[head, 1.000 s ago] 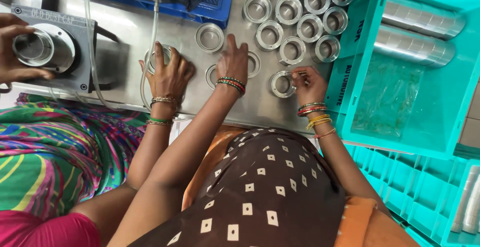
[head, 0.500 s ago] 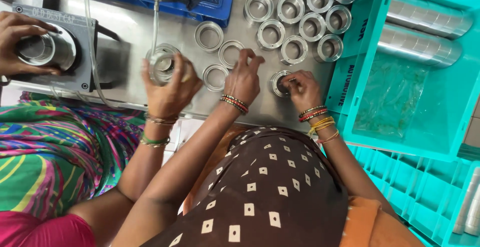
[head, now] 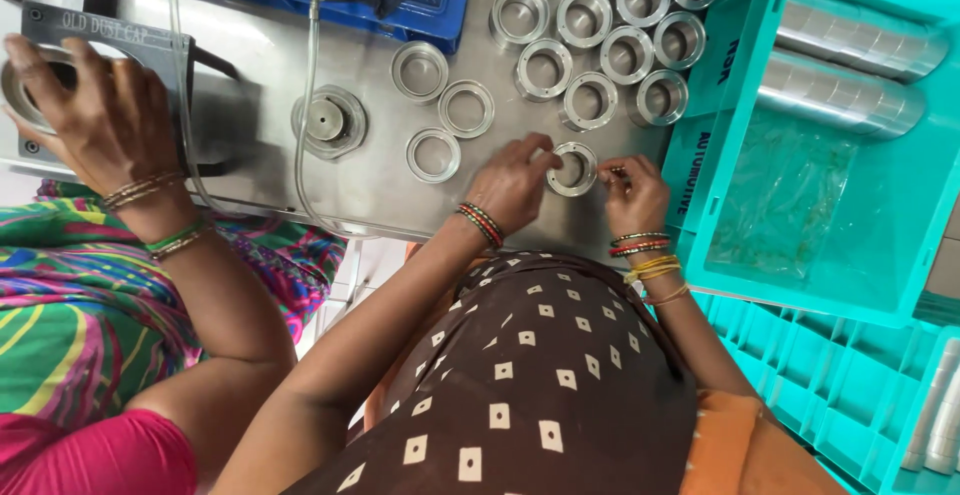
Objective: Manually assembling metal rings and cylinders at an industrial workbench.
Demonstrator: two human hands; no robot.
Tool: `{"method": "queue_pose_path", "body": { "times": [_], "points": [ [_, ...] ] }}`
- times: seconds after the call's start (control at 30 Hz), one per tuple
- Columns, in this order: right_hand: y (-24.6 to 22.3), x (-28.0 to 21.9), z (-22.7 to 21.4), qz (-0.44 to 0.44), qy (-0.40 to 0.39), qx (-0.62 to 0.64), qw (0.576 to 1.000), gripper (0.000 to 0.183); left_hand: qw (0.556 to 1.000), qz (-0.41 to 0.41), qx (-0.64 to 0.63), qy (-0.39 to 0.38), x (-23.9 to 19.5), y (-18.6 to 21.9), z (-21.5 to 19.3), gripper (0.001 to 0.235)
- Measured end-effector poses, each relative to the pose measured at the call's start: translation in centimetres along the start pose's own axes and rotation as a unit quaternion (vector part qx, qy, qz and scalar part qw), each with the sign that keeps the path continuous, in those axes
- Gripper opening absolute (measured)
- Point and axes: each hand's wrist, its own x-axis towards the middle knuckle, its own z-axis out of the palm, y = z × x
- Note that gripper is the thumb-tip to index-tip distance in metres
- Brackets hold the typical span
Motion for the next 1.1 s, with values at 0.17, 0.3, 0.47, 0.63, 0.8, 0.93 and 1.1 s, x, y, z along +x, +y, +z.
{"method": "queue_pose_path", "body": {
  "times": [0.17, 0.3, 0.47, 0.63, 0.8, 0.93, 1.1],
  "points": [
    [0.2, -0.3, -0.5, -0.062, -0.029, -0.024, 0.997, 0.012, 0.996, 0.03, -0.002, -0.082, -0.2, 1.0, 1.8, 0.037],
    [-0.7, -0.9, -0.6, -0.163, -0.039, -0.106, 0.98, 0.021, 0.987, 0.026, 0.059, -0.147, -0.6, -0.2, 3.9, 0.039],
    [0.0, -0.9, 0.2, -0.097, -0.01, -0.072, 0.993, 0.017, 0.982, 0.029, 0.081, -0.166, -0.4, -1.9, 5.7, 0.029],
    [0.9, 2.7, 1.1, 0.008, 0.032, 0.029, 0.999, 0.006, 0.99, -0.001, 0.019, -0.14, -0.1, -1.0, 4.0, 0.026],
    [0.5, 6.7, 2.7, -0.087, 0.016, 0.007, 0.996, 0.001, 0.951, -0.256, -0.098, -0.14, 0.4, -0.5, 0.5, 0.044],
    [1.3, 6.8, 3.0, -0.152, 0.014, -0.04, 0.988, 0.004, 0.973, -0.212, -0.03, -0.084, -0.5, -2.1, -0.2, 0.035],
    [1.5, 7.5, 3.1, -0.169, -0.01, -0.053, 0.984, 0.007, 0.969, -0.137, 0.188, -0.082, -0.2, -3.5, -0.3, 0.026]
  ]
}}
